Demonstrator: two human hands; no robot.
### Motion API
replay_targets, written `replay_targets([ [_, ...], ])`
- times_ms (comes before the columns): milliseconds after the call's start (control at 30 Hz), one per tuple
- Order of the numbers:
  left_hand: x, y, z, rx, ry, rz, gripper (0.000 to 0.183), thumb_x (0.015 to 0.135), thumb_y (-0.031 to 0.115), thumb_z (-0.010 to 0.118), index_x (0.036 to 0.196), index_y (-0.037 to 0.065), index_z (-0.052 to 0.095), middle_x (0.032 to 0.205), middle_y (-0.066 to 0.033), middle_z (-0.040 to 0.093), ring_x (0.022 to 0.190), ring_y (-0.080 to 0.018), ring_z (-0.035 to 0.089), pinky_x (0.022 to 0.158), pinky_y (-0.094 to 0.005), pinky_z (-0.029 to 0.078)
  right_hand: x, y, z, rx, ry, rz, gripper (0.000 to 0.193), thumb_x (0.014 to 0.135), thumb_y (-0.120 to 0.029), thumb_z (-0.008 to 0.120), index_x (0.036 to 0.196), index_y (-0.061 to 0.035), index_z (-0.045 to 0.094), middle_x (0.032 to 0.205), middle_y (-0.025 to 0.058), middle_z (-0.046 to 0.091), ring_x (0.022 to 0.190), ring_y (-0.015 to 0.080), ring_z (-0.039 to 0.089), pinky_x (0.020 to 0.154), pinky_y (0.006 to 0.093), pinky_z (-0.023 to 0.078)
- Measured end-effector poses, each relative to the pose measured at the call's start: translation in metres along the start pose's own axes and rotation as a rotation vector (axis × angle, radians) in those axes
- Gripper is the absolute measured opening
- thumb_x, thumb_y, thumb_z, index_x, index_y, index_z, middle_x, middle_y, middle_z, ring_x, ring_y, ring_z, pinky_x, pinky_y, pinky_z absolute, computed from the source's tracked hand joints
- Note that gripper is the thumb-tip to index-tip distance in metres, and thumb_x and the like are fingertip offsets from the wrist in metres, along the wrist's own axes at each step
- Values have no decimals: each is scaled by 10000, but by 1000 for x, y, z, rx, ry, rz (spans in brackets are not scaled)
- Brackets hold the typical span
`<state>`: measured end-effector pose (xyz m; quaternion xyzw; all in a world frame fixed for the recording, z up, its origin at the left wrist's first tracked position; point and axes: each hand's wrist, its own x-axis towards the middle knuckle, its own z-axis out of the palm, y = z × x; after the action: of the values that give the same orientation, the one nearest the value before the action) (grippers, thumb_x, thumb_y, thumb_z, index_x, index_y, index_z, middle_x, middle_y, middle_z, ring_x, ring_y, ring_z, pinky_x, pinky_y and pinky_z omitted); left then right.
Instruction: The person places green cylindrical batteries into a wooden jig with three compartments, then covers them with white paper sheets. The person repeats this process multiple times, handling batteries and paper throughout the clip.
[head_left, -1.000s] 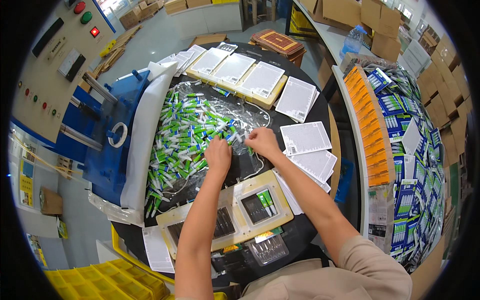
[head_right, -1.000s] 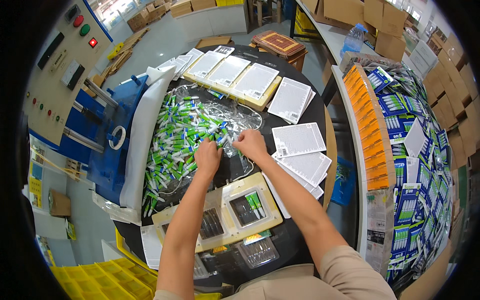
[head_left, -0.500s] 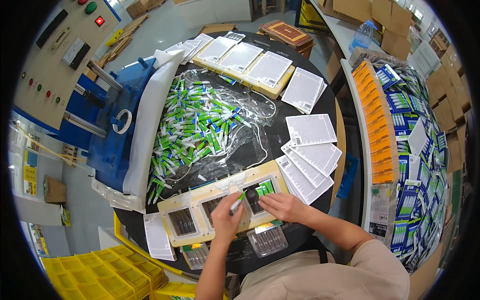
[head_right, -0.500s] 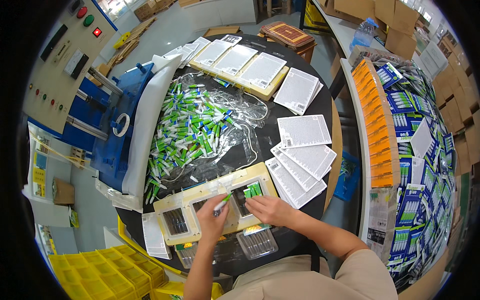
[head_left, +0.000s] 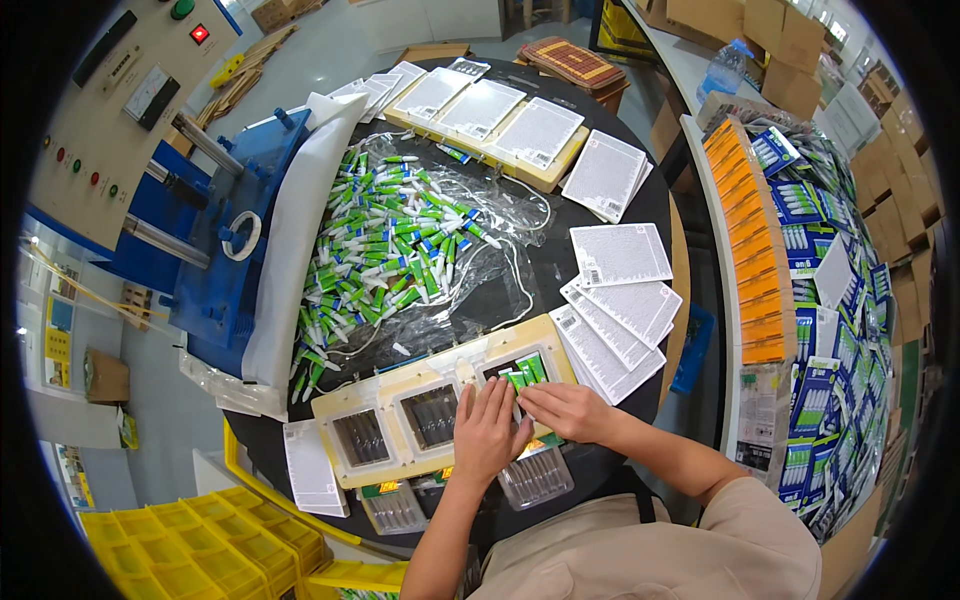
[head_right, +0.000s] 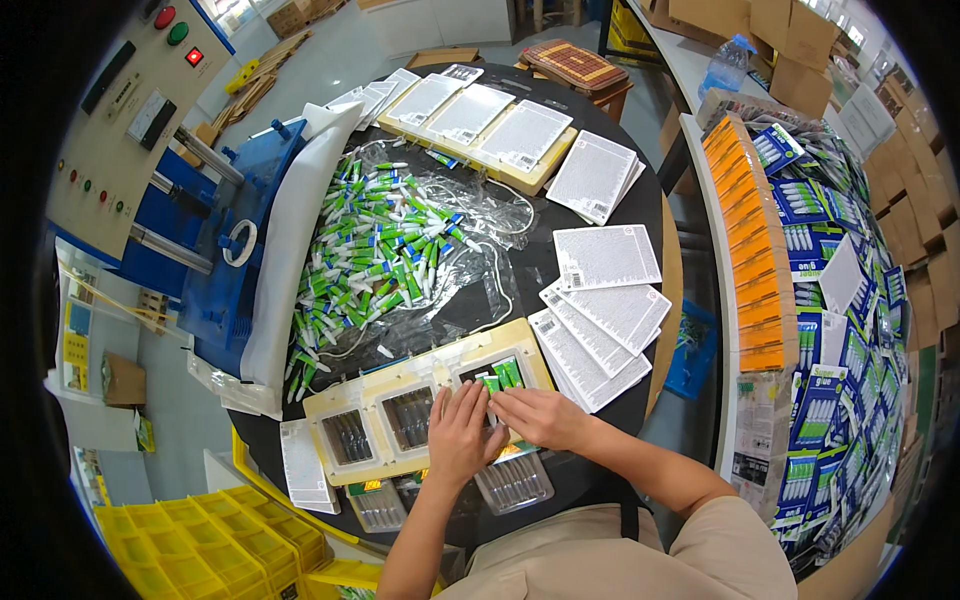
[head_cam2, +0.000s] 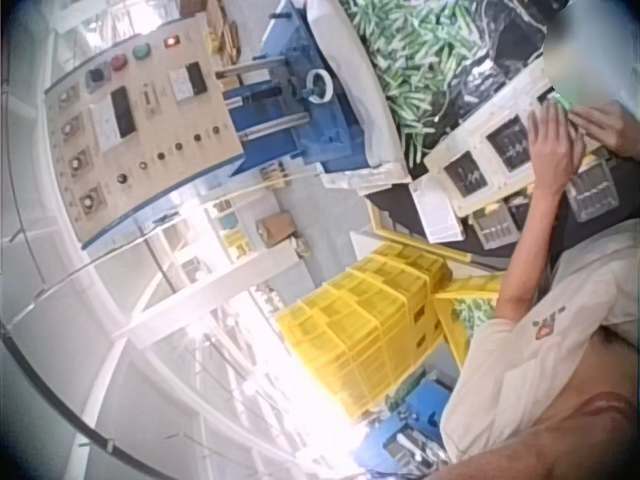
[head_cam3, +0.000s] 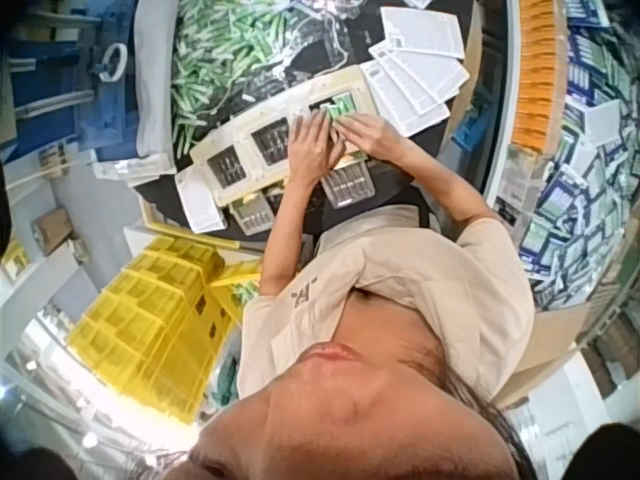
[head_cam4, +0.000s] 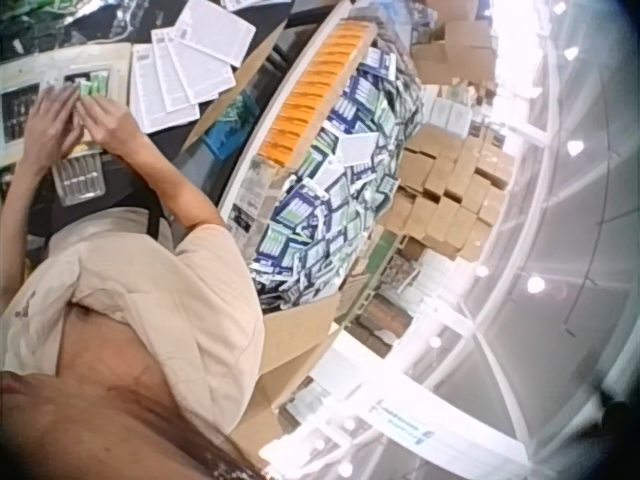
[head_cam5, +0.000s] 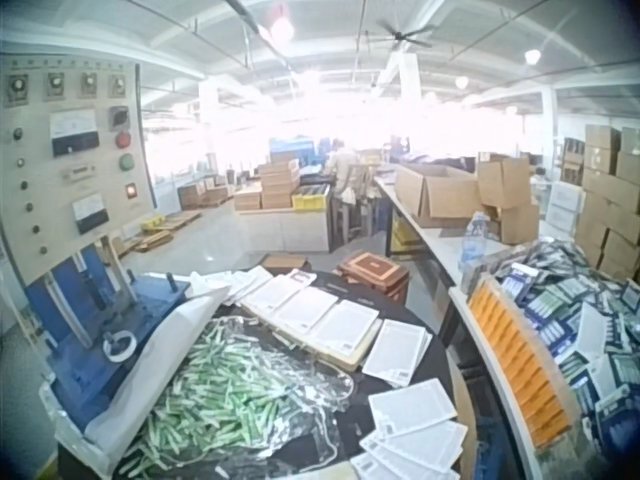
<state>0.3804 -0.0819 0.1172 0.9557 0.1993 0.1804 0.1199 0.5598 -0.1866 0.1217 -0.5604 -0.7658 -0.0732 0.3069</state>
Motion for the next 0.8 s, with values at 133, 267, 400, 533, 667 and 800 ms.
replay_targets([
  [133, -2, 4, -4, 25, -39, -10, 566, 885, 389, 701, 1287, -4, 639, 1374, -152, 627, 1322, -274, 562, 1183, -552, 307, 0, -3, -1, 2, -3, 3, 377, 803, -97, 654, 1149, 50, 690, 1162, 137, 687, 1013, 264, 713, 855, 349, 600],
  [267, -9, 8, -5, 32, -40, -30, 562, 910, 397, 688, 1300, -3, 631, 1391, -140, 621, 1349, -269, 543, 1197, -565, 275, -1, -4, -3, -7, -6, -22, 407, 810, -100, 649, 1177, 76, 663, 1174, 142, 674, 1025, 268, 703, 866, 349, 590],
  [400, -13, 10, -2, 45, -37, -7, 553, 931, 397, 673, 1315, 1, 627, 1411, -135, 609, 1370, -267, 525, 1201, -570, 263, 2, -2, 0, -32, -20, -35, 392, 819, -106, 643, 1165, 77, 666, 1172, 142, 670, 1049, 263, 690, 888, 347, 576],
  [533, -14, 9, 1, 35, -26, -19, 547, 917, 357, 693, 1325, 0, 620, 1432, -136, 592, 1384, -277, 512, 1204, -574, 261, 4, 1, 7, -69, -64, -28, 367, 823, -106, 642, 1140, 75, 673, 1165, 149, 669, 1072, 269, 676, 906, 351, 563],
  [667, -18, 7, 1, 14, -32, -37, 551, 939, 379, 665, 1338, 1, 616, 1429, -131, 599, 1385, -270, 513, 1197, -582, 268, 3, 1, 9, -68, -65, -12, 350, 828, -102, 640, 1127, 78, 676, 1160, 157, 671, 1071, 273, 675, 905, 357, 562],
  [800, -22, 5, 2, 36, -26, -18, 551, 935, 373, 668, 1344, 8, 614, 1432, -128, 597, 1388, -269, 510, 1199, -586, 265, 1, -3, 10, -22, -55, -14, 350, 828, -90, 642, 1136, 72, 683, 1185, 165, 676, 1042, 284, 694, 878, 373, 581],
])
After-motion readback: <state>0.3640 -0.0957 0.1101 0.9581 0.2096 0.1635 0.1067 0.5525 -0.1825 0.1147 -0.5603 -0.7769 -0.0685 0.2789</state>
